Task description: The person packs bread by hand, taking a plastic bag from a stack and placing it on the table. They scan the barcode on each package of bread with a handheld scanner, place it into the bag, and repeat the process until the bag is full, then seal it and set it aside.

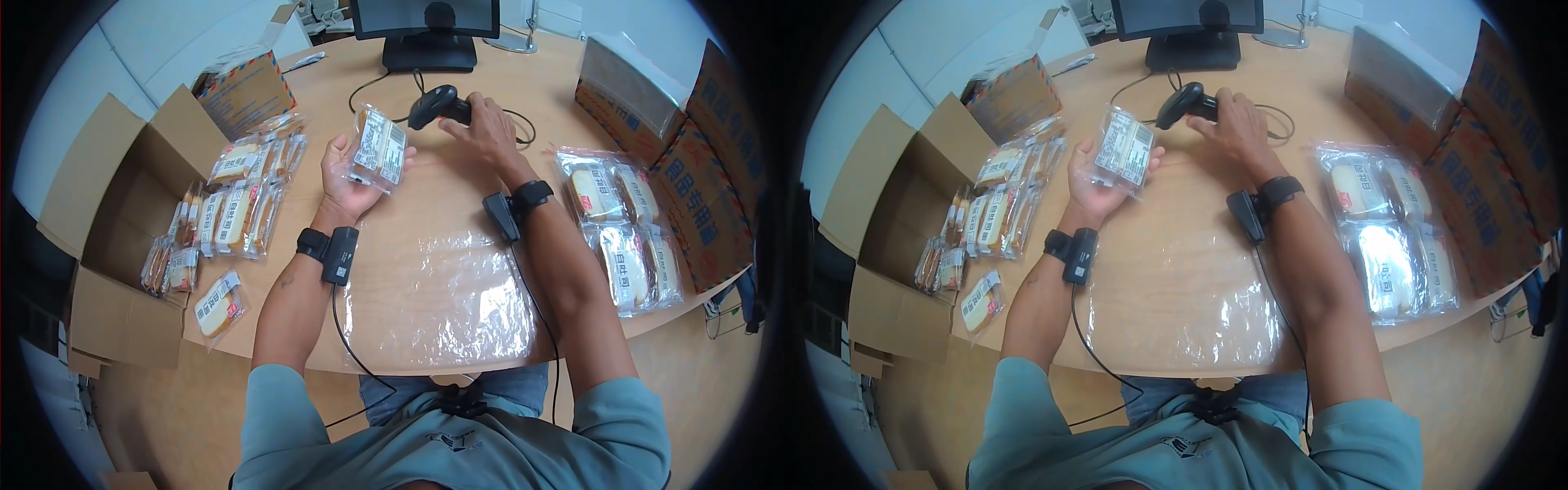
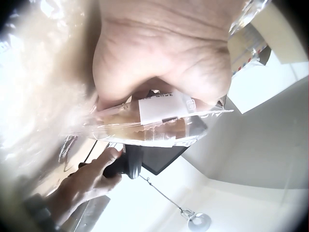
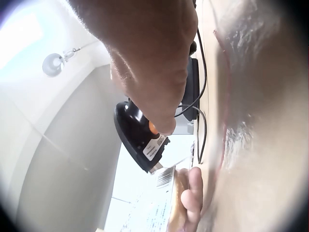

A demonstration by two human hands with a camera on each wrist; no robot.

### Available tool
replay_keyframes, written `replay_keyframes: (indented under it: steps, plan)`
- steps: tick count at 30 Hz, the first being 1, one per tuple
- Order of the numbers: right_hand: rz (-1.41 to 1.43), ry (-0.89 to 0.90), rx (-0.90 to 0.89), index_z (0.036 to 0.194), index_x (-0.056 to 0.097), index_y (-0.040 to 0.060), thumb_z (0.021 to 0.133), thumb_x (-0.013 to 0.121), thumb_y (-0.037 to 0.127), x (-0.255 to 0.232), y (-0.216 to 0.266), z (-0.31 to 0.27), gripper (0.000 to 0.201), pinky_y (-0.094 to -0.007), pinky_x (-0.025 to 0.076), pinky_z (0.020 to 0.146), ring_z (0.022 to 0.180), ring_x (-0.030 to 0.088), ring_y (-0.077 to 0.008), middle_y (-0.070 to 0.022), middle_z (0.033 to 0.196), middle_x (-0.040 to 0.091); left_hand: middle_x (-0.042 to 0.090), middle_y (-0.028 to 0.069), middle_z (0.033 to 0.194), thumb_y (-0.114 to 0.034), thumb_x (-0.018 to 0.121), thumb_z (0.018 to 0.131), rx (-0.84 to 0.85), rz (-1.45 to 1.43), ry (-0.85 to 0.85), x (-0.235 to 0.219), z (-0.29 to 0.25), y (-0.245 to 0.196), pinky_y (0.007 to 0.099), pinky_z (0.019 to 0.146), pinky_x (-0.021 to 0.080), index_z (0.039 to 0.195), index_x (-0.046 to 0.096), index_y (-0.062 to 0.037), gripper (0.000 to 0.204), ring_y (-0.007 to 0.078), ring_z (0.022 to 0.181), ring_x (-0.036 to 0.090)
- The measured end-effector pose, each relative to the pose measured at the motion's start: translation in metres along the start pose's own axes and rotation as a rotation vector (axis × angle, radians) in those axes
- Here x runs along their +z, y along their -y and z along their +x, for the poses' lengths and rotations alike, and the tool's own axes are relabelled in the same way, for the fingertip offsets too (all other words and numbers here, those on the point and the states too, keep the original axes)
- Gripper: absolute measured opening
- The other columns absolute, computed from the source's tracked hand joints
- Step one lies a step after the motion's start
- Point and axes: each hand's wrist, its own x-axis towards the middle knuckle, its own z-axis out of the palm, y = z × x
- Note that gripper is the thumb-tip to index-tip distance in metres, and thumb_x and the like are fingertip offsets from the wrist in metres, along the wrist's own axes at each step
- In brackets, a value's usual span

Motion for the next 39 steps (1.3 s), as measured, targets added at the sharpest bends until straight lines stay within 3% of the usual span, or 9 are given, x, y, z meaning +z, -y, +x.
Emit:
replay_keyframes:
  steps: [12,14,18,20,22,26,28,31,39]
  plan:
    - [-0.124,0.003,0.152,0.112,0.059,0.0043,0.089,0.063,0.035,0.008,-0.026,-0.001,0.039,-0.0542,0.035,0.095,0.115,0.050,-0.0361,-0.0182,0.115,0.057,0.050,0.0197,0.140,-0.039,0.045,0.095,0.059,0.257,-0.024,0.008,-0.004,-0.012,0.0532,0.091,0.049,0.146,0.037,-0.0028,0.063,0.0393,0.124,0.052]
    - [-0.209,-0.162,0.048,0.113,0.059,0.0025,0.087,0.065,0.033,0.009,-0.025,0.002,0.041,-0.0511,0.037,0.094,0.113,0.051,-0.0365,-0.0178,0.112,0.058,0.053,0.0170,0.137,-0.036,0.050,0.094,0.102,0.360,-0.055,0.016,-0.004,-0.010,0.0494,0.091,0.050,0.146,0.038,-0.0031,0.063,0.0365,0.123,0.054]
    - [-0.167,-0.367,-0.131,0.115,0.060,-0.0003,0.087,0.067,0.035,-0.011,0.005,0.015,0.046,-0.0456,0.046,0.086,0.103,0.060,-0.0325,-0.0179,0.107,0.063,0.051,0.0181,0.138,-0.029,0.066,0.088,0.402,0.963,-0.109,0.017,0.008,-0.007,0.0414,0.098,0.047,0.148,0.035,-0.0019,0.072,0.0318,0.128,0.049]
    - [0.684,0.113,-0.026,0.116,0.060,-0.0054,0.087,0.068,0.035,-0.027,0.035,0.017,0.050,-0.0362,0.054,0.070,0.087,0.067,-0.0252,-0.0187,0.097,0.068,0.047,0.0197,0.141,-0.027,0.070,0.087,0.487,1.260,-0.153,0.019,0.009,-0.004,0.0399,0.101,0.045,0.149,0.033,-0.0012,0.077,0.0310,0.132,0.046]
    - [0.745,0.225,-0.023,0.114,0.060,-0.0079,0.088,0.069,0.033,-0.034,0.063,0.004,0.050,-0.0334,0.054,0.065,0.083,0.068,-0.0223,-0.0188,0.093,0.068,0.044,0.0235,0.143,-0.029,0.073,0.087,0.969,2.021,-0.244,0.025,0.006,0.004,0.0386,0.104,0.043,0.150,0.028,0.0010,0.083,0.0292,0.131,0.047]
    - [0.885,0.418,0.001,0.111,0.058,-0.0116,0.087,0.071,0.026,-0.031,0.069,0.002,0.047,-0.0289,0.054,0.060,0.079,0.068,-0.0182,-0.0183,0.088,0.068,0.046,0.0230,0.141,-0.035,0.073,0.088,0.968,1.790,-0.173,0.040,0.005,0.011,0.0363,0.104,0.043,0.148,0.030,0.0032,0.083,0.0299,0.127,0.051]
    - [0.945,0.472,0.024,0.111,0.056,-0.0087,0.089,0.069,0.021,-0.033,0.063,0.003,0.039,-0.0304,0.055,0.064,0.079,0.068,-0.0188,-0.0164,0.091,0.067,0.058,0.0179,0.126,-0.039,0.072,0.089,0.615,1.218,-0.312,0.052,-0.003,0.011,0.0326,0.095,0.049,0.139,0.043,0.0053,0.073,0.0246,0.112,0.061]
    - [1.320,0.574,0.117,0.108,0.058,-0.0011,0.095,0.063,0.017,-0.030,0.055,0.005,0.023,-0.0305,0.055,0.070,0.080,0.066,-0.0157,-0.0085,0.092,0.066,0.065,0.0124,0.108,-0.037,0.068,0.094,0.430,1.130,-0.275,0.046,-0.004,0.002,0.0288,0.082,0.052,0.126,0.055,0.0053,0.055,0.0164,0.095,0.065]
    - [1.337,0.591,0.279,0.112,0.055,-0.0034,0.095,0.064,0.021,-0.030,0.067,-0.003,0.032,-0.0342,0.056,0.074,0.081,0.063,-0.0180,-0.0104,0.092,0.062,0.067,0.0087,0.097,-0.035,0.062,0.098,0.630,1.163,-0.416,0.033,0.005,0.003,0.0253,0.069,0.052,0.110,0.060,0.0023,0.039,0.0098,0.082,0.063]
